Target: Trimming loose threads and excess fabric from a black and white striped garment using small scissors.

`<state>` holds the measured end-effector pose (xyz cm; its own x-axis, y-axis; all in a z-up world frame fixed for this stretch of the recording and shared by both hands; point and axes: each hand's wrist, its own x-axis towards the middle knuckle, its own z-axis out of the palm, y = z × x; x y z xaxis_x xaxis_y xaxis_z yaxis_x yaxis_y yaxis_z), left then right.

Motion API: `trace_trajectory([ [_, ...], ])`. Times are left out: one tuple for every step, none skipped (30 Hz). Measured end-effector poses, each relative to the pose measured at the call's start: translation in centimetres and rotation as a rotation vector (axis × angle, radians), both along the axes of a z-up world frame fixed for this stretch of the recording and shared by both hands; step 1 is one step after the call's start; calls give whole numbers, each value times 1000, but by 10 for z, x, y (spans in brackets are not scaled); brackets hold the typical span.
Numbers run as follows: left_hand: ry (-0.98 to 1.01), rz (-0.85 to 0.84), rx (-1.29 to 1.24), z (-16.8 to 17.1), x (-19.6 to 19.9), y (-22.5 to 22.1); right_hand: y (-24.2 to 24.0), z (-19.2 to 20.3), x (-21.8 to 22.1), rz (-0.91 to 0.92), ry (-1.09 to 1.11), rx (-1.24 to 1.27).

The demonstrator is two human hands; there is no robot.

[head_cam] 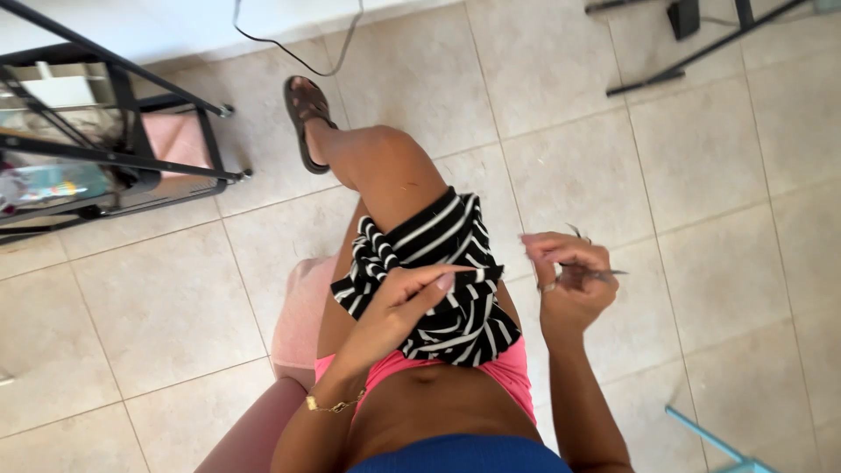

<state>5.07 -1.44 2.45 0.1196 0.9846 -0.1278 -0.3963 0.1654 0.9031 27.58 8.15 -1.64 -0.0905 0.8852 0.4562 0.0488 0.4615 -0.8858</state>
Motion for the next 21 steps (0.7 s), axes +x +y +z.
trace_trajectory([
  [9,12,6,-1,0,1,-5,7,-12,12,9,6],
  [3,12,1,-2,1,2,-12,15,-21,105,16,-56],
  [-3,11,-4,-3,2,3,-19,23,-30,199,23,-119],
  [-3,10,0,-2,2,3,-19,23,-28,198,24,-116],
  [-3,3,2,-2,2,2,-18,23,-26,171,5,-118],
  [-3,2,7,-2,2,3,-16,24,-25,148,-12,-118],
  [-2,5,12,0,0,5,-8,24,-23,151,-12,-113],
  [26,32,13,2,-1,4,-1,24,-20,176,-15,-202],
  [55,59,14,4,-2,4,6,24,-16,199,-20,-292],
  [46,59,6,5,-3,7,7,17,-13,199,-28,-301],
  [102,76,32,4,-3,10,8,10,-10,290,-96,-377],
  [154,87,55,3,-4,13,7,3,-6,375,-165,-458],
  [141,82,42,8,-5,13,3,-2,-3,369,-175,-473],
  [169,102,49,13,-9,17,3,-8,-2,297,-88,-484],
  [197,122,56,18,-14,20,3,-12,-2,225,-1,-493],
  [194,125,51,25,-19,19,6,-8,-3,227,-5,-499],
  [199,116,16,33,-24,18,9,-4,-4,199,41,-492],
  [208,105,-15,41,-30,19,14,0,-6,169,90,-479],
  [208,105,-14,26,-37,16,14,3,-7,169,90,-479],
  [248,68,-7,12,-42,12,13,6,-7,154,68,-460],
  [288,31,1,-3,-48,9,12,9,-7,139,46,-441],
])
